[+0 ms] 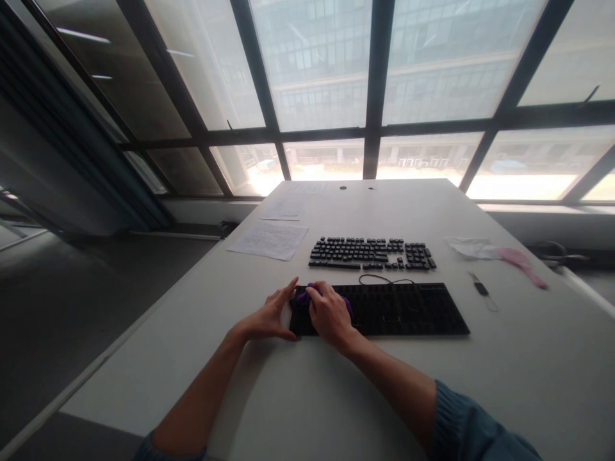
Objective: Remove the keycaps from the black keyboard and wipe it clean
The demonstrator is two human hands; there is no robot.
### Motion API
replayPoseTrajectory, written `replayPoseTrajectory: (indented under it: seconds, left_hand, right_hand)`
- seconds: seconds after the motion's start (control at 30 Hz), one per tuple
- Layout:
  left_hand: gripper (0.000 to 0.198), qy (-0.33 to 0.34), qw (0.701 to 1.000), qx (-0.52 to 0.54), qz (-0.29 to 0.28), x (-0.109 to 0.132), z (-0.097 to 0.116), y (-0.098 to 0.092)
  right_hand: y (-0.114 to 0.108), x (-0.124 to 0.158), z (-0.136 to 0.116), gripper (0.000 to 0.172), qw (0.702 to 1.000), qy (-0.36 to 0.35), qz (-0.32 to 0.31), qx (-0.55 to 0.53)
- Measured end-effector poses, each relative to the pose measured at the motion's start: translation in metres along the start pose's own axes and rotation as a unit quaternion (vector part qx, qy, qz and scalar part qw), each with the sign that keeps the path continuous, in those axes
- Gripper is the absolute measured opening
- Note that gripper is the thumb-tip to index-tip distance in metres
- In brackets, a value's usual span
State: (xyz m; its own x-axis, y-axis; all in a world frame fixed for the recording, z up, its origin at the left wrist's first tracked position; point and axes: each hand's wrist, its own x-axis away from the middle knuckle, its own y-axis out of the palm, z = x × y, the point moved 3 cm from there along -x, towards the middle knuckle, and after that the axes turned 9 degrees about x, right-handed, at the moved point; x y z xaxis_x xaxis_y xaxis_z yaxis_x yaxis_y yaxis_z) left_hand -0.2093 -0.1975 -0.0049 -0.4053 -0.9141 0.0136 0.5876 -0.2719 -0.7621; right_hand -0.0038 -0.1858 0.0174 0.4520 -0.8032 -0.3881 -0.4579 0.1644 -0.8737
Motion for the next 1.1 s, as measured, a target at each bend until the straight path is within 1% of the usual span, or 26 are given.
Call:
replayPoseTrajectory:
  seconds: [0.1, 0.2, 0.27, 0.33, 0.47, 0.53, 0.6, 0.7, 0.77, 0.83, 0.97, 1.1]
  left_hand:
    - [0.141, 0.004, 1.0, 0.0, -0.001, 0.0, -0.001, 0.0]
    - [0.141, 0.006, 1.0, 0.001, -0.001, 0.0, -0.001, -0.001]
    - [0.14, 0.006, 1.0, 0.002, -0.002, 0.0, 0.0, -0.001]
    - [0.141, 0.005, 1.0, 0.004, -0.002, 0.0, 0.0, -0.001]
    - [0.142, 0.004, 1.0, 0.007, -0.003, -0.001, 0.0, -0.001]
    - [0.142, 0.003, 1.0, 0.007, -0.006, -0.001, 0.0, 0.0]
    - [0.142, 0.004, 1.0, 0.005, -0.007, -0.001, 0.0, 0.0]
    - [0.142, 0.009, 1.0, -0.002, -0.007, -0.001, 0.0, 0.0]
    - [0.142, 0.013, 1.0, -0.004, -0.006, -0.001, 0.0, 0.0]
    - [0.141, 0.016, 1.0, -0.004, -0.005, -0.001, -0.001, 0.0]
    - [0.14, 0.008, 1.0, 0.0, -0.005, -0.001, -0.004, 0.0]
    - [0.141, 0.001, 1.0, 0.003, -0.005, -0.001, -0.003, 0.0]
  right_hand:
    - [-0.001, 0.001, -0.004, 0.03, 0.998, -0.062, -0.016, 0.001]
    - [0.003, 0.001, -0.005, 0.028, 0.996, -0.081, -0.033, 0.013]
    - [0.006, 0.0, -0.004, 0.028, 0.997, -0.059, -0.041, 0.025]
    - [0.009, -0.001, 0.0, 0.027, 0.998, -0.018, -0.046, 0.037]
    - [0.006, -0.003, 0.008, 0.029, 0.997, 0.055, -0.034, 0.051]
    - [0.003, -0.004, 0.01, 0.032, 0.996, 0.063, -0.026, 0.054]
    - [0.0, -0.005, 0.008, 0.036, 0.998, 0.022, -0.027, 0.052]
    - [-0.001, -0.003, -0.001, 0.039, 0.994, -0.088, -0.04, 0.044]
    - [0.0, -0.001, -0.006, 0.039, 0.99, -0.123, -0.045, 0.043]
    - [0.002, -0.001, -0.006, 0.039, 0.991, -0.115, -0.046, 0.049]
    - [0.006, -0.002, -0.002, 0.036, 0.995, -0.063, -0.044, 0.058]
    - [0.007, -0.004, 0.001, 0.033, 0.997, -0.046, -0.048, 0.043]
